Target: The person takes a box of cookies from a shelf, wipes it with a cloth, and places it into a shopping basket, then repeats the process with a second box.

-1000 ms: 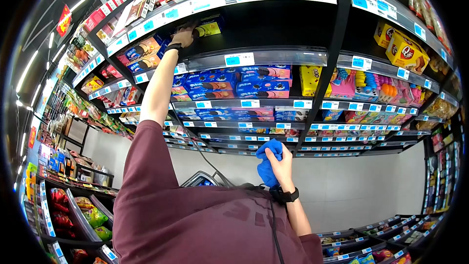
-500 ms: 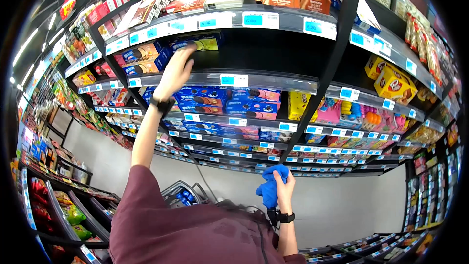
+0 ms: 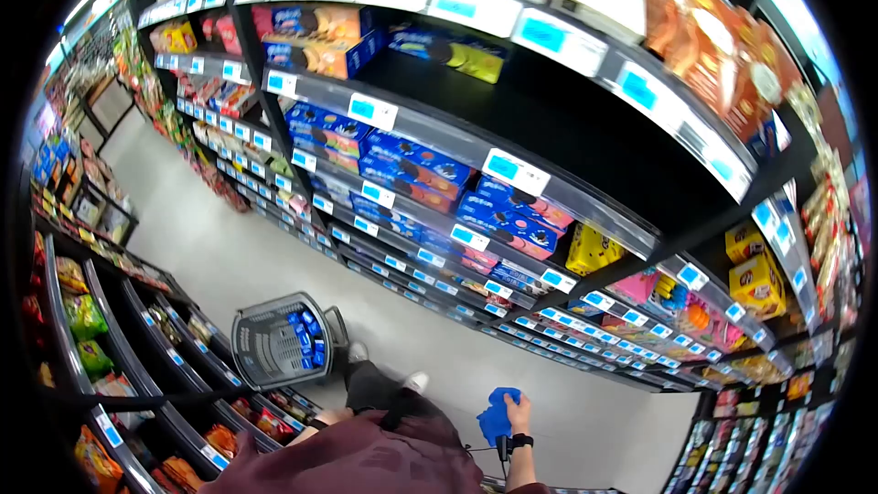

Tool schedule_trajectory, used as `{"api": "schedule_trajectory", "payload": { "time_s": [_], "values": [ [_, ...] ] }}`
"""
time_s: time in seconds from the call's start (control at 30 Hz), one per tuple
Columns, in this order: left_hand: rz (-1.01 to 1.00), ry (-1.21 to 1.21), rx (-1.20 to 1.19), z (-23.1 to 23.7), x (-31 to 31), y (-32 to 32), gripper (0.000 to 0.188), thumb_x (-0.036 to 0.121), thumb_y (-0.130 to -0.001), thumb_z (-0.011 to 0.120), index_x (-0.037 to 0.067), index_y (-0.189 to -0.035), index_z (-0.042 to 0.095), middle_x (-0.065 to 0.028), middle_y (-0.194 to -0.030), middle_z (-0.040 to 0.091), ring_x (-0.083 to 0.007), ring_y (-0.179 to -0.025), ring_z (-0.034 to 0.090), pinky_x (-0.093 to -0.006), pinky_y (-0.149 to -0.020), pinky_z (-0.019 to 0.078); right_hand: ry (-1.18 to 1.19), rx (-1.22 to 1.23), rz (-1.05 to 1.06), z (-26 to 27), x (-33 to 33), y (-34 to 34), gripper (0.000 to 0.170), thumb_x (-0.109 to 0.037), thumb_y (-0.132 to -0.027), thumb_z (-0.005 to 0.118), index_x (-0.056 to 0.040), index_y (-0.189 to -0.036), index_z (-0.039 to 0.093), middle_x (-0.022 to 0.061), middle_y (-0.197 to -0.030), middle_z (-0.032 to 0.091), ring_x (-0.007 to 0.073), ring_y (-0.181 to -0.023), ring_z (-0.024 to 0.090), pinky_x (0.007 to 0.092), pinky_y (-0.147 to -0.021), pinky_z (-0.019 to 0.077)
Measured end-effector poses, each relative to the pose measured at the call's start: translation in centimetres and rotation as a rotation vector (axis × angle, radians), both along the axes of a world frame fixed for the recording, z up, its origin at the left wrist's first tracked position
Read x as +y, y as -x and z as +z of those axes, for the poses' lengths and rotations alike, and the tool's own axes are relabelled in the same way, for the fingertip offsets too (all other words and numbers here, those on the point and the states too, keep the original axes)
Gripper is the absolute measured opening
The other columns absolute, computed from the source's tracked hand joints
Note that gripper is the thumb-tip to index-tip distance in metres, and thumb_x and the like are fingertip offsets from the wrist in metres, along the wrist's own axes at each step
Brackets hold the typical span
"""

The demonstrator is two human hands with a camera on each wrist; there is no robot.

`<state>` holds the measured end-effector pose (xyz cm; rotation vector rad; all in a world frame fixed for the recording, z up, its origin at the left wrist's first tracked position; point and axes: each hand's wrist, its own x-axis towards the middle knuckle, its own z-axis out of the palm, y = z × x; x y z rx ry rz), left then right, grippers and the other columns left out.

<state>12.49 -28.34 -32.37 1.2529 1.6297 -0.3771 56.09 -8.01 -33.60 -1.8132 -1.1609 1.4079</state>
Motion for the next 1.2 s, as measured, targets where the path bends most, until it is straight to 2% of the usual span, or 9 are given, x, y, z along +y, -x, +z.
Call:
{"api": "schedule_trajectory", "payload": {
  "time_s": [0.2,0.27,0.37,0.5,0.67,0.73,0.83,0.97,1.2],
  "values": [
    [0.016,-0.472,-0.081,-3.6,0.1,4.7,0.087,0.036,-0.053,0.087,0.002,-0.126,0.054,-0.0231,-0.119,0.062,-0.0376,-0.112,0.060,-0.0465,-0.094,0.0484,0.062,-0.535,0.637,-8.1,-2.1,-5.7,0.026,-0.019,-0.089,0.068,0.0027,-0.104,0.068,0.0139,-0.096,0.073,0.0229,-0.089,0.068,0.0369,-0.082,0.0529],
    [0.019,-0.281,-0.249,-5.1,1.8,6.9,0.085,0.041,-0.045,0.091,0.006,-0.117,0.061,-0.0184,-0.110,0.068,-0.0364,-0.111,0.061,-0.0452,-0.092,0.0497,0.123,-0.516,0.785,-6.5,-2.1,-2.9,0.028,-0.019,-0.089,0.068,0.0024,-0.106,0.067,0.0167,-0.097,0.072,0.0261,-0.088,0.068,0.0376,-0.082,0.0522],
    [0.407,-0.316,-0.068,-6.4,2.3,7.1,0.040,0.033,-0.081,0.067,0.008,-0.112,0.063,-0.0195,-0.103,0.069,-0.0386,-0.099,0.066,-0.0470,-0.088,0.0519,0.259,-0.507,0.817,-0.2,-1.8,3.8,0.025,-0.017,-0.090,0.066,0.0019,-0.107,0.067,0.0154,-0.097,0.072,0.0232,-0.088,0.068,0.0359,-0.083,0.0514],
    [0.974,-0.469,-0.243,-15.9,-0.8,8.0,0.036,0.021,-0.086,0.061,0.002,-0.116,0.058,-0.0214,-0.102,0.069,-0.0395,-0.099,0.065,-0.0477,-0.086,0.0512,0.232,-0.327,0.811,0.7,-0.8,5.8,0.023,-0.014,-0.093,0.064,0.0023,-0.109,0.065,0.0094,-0.097,0.071,0.0160,-0.087,0.063,0.0326,-0.081,0.0503],
    [0.965,-0.076,-0.193,-20.2,-5.6,9.8,0.042,0.023,-0.086,0.058,0.007,-0.124,0.057,-0.0209,-0.112,0.067,-0.0393,-0.109,0.062,-0.0459,-0.095,0.0482,0.279,-0.508,0.847,5.9,1.0,13.7,0.025,-0.015,-0.095,0.064,0.0025,-0.112,0.064,0.0063,-0.099,0.070,0.0151,-0.088,0.062,0.0315,-0.082,0.0495],
    [0.991,-0.061,-0.219,-21.4,-6.6,11.6,0.041,0.023,-0.086,0.057,0.007,-0.123,0.057,-0.0207,-0.113,0.067,-0.0396,-0.109,0.061,-0.0460,-0.094,0.0483,0.313,-0.618,0.902,7.8,1.2,18.4,0.043,-0.029,-0.093,0.067,0.0065,-0.117,0.063,0.0130,-0.104,0.071,0.0176,-0.092,0.064,0.0325,-0.086,0.0494],
    [1.114,-0.149,-0.190,-22.6,-7.7,14.7,0.035,0.020,-0.085,0.055,0.008,-0.117,0.059,-0.0236,-0.107,0.067,-0.0404,-0.102,0.064,-0.0485,-0.090,0.0507,0.456,-0.372,0.839,5.6,2.0,18.8,0.034,-0.022,-0.095,0.066,0.0051,-0.115,0.064,0.0075,-0.104,0.070,0.0139,-0.092,0.062,0.0296,-0.085,0.0493],
    [1.416,-0.222,-0.069,-25.9,-8.5,19.9,0.039,0.016,-0.083,0.058,0.004,-0.120,0.058,-0.0192,-0.099,0.069,-0.0386,-0.095,0.066,-0.0462,-0.087,0.0516,0.542,-0.587,0.876,6.9,2.5,23.2,0.026,-0.018,-0.096,0.064,0.0014,-0.113,0.065,0.0032,-0.096,0.069,0.0105,-0.082,0.059,0.0277,-0.075,0.0485],
    [1.576,-0.116,0.150,-40.6,-9.5,25.6,0.056,0.015,-0.074,0.070,-0.002,-0.124,0.051,-0.0248,-0.119,0.058,-0.0412,-0.113,0.056,-0.0440,-0.099,0.0474,0.656,-0.627,0.623,5.5,1.0,23.8,0.035,-0.018,-0.097,0.061,0.0028,-0.125,0.059,0.0072,-0.110,0.065,0.0166,-0.099,0.057,0.0306,-0.088,0.0466]
  ]
}}
